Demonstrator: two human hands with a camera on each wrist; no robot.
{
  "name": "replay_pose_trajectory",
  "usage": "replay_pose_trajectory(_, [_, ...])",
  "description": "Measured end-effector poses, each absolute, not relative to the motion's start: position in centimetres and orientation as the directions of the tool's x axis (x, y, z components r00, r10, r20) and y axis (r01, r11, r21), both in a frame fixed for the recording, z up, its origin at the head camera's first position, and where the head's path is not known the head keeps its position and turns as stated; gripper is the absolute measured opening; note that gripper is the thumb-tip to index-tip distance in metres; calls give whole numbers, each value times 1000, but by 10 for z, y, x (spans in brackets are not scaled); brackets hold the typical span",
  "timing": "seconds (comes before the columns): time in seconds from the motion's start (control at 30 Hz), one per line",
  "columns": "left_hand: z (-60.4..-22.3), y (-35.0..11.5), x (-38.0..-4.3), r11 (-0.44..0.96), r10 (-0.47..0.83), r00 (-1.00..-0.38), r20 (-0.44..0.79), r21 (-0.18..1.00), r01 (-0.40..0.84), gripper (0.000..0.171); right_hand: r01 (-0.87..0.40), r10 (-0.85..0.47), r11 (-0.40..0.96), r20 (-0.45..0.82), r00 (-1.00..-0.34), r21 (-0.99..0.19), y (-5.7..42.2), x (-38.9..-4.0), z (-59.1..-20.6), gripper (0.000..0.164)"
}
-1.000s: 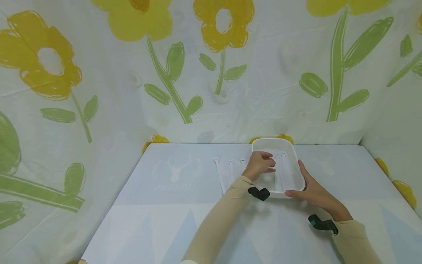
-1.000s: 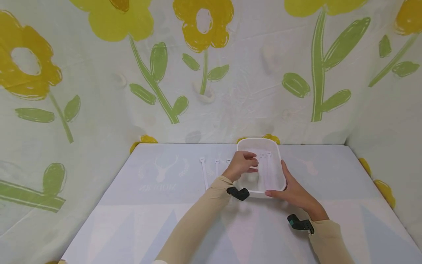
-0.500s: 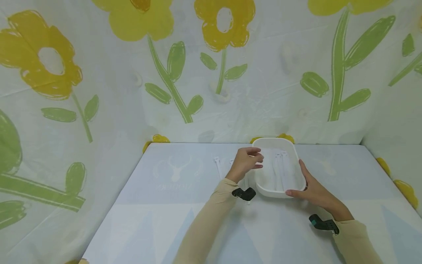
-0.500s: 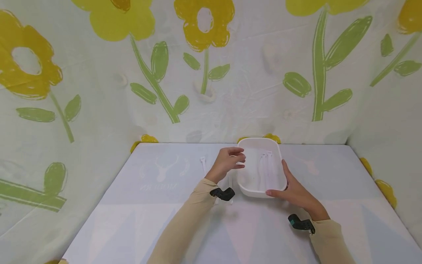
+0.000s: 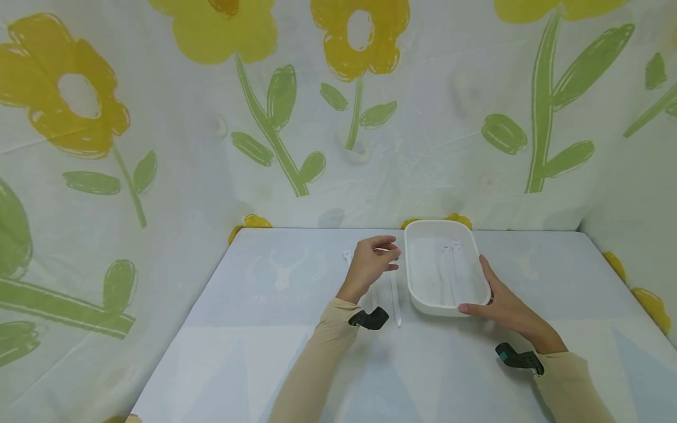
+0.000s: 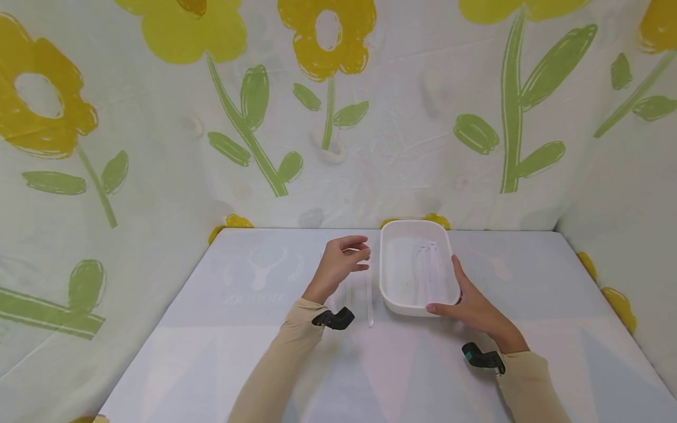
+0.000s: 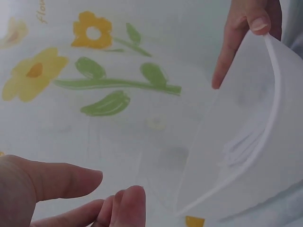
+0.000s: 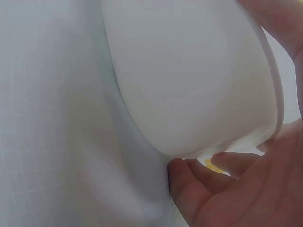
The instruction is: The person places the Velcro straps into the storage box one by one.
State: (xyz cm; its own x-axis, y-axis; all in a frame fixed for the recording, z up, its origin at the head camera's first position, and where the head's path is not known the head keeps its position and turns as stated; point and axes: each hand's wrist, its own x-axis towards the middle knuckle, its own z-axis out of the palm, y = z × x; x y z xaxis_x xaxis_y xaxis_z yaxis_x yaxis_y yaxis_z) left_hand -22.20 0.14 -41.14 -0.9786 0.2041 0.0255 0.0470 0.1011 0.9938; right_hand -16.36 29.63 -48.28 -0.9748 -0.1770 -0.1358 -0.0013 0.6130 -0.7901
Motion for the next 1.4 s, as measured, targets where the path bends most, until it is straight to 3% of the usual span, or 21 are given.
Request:
replay_pose_trajectory(0.93, [-425, -70, -215, 69, 8, -996, 87, 994, 87, 34, 8, -175, 619, -148, -973, -785, 300, -167, -486, 135])
replay_pose_trajectory(1.4, [-432, -89, -229, 91, -97, -995, 27, 996, 19, 34, 10, -187, 603, -153, -970, -797, 302, -168, -483, 134])
